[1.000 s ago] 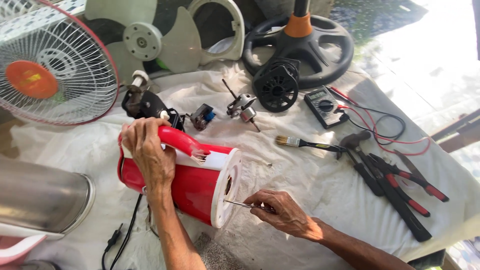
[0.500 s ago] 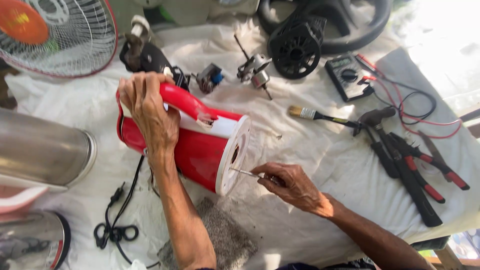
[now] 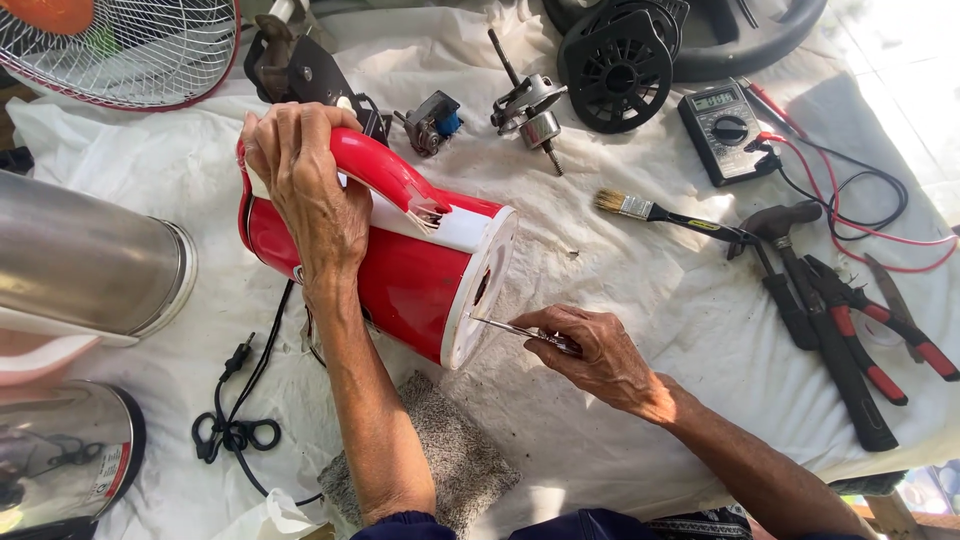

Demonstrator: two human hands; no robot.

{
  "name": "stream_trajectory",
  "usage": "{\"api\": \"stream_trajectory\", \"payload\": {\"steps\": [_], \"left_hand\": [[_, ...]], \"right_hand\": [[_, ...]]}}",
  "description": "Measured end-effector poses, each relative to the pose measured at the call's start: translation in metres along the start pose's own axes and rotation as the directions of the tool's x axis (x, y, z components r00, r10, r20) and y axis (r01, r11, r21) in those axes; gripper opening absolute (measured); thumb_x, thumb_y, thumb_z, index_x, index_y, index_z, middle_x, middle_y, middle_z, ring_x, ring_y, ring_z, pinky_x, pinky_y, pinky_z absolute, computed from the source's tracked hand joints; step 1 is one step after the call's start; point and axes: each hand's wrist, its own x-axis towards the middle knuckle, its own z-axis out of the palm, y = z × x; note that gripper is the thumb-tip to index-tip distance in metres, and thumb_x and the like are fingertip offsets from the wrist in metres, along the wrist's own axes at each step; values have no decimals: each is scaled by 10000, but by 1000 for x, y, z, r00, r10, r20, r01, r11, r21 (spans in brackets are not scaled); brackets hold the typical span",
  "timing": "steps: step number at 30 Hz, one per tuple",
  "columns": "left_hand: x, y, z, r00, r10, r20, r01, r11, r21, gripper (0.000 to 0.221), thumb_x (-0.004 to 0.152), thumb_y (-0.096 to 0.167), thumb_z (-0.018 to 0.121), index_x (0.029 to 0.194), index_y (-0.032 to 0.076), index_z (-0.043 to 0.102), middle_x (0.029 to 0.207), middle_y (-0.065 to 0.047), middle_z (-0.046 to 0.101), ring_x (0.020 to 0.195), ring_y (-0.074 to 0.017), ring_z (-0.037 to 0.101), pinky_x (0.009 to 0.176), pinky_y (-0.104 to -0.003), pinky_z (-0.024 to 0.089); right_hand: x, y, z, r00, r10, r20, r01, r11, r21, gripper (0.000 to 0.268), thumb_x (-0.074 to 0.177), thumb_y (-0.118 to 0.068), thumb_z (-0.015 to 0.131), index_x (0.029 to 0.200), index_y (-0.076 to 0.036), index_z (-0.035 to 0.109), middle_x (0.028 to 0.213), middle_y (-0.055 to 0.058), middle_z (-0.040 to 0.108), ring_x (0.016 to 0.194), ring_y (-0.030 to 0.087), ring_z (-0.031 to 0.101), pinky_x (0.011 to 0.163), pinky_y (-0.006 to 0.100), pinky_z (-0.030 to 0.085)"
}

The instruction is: The person picks up a red electric kettle and uses a screwdriver to unscrew the base plate. They continue to loosen the screws to disassemble the bottom of the kettle.

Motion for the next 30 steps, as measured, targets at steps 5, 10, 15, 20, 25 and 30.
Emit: {"api": "stream_trajectory", "payload": {"steps": [5,10,15,20,25,30], "left_hand": [[-1,-5,3,1000,8,5,-8,1000,20,457,716,-186,785,984,139,608,1032,-45,585,1173,-287,540,1215,-509,209],[0,-6,1,1000,21,3,-21,999,36,506,654,-191,786,985,139,595,1032,-45,566,1172,-293,524,1208,-500,235],[-1,-1,0,1000,-8,13,7,999,40,500,647,-182,767,990,145,604,1041,-44,574,1170,-291,517,1226,-514,223],[3,13,-11,999,22,48,-26,997,75,505,609,-195,600,1047,57,589,1027,-106,572,1163,-364,522,1202,-582,255],[5,14,-13,998,30,52,-33,997,65,499,606,-167,598,1053,55,590,1031,-108,569,1155,-368,514,1196,-603,256],[5,14,-11,998,8,66,-13,997,76,512,622,-178,627,1076,58,601,1059,-114,592,1189,-372,519,1208,-587,245]], "right_hand": [[0,-1,-1,1000,17,5,-18,1000,16,199,938,-212,726,1130,-197,779,730,85,684,612,195,630,559,295,515],[1,1,0,1000,-15,-6,15,1000,-2,202,933,-215,733,1129,-203,781,730,64,687,591,178,630,542,281,517],[0,-1,-1,1000,3,-4,-3,1000,4,216,913,-227,751,1124,-213,799,725,74,714,625,203,676,576,293,546],[1,0,-3,991,-121,59,123,992,-35,216,950,-151,691,1158,-149,750,833,1,710,523,93,502,502,249,399],[3,0,-3,991,-122,59,124,991,-40,216,950,-146,686,1156,-155,751,812,-3,686,529,102,510,512,255,404],[3,-2,-3,990,-133,46,135,990,-36,210,949,-123,691,1148,-155,751,833,-4,706,531,92,509,507,247,408]]}}
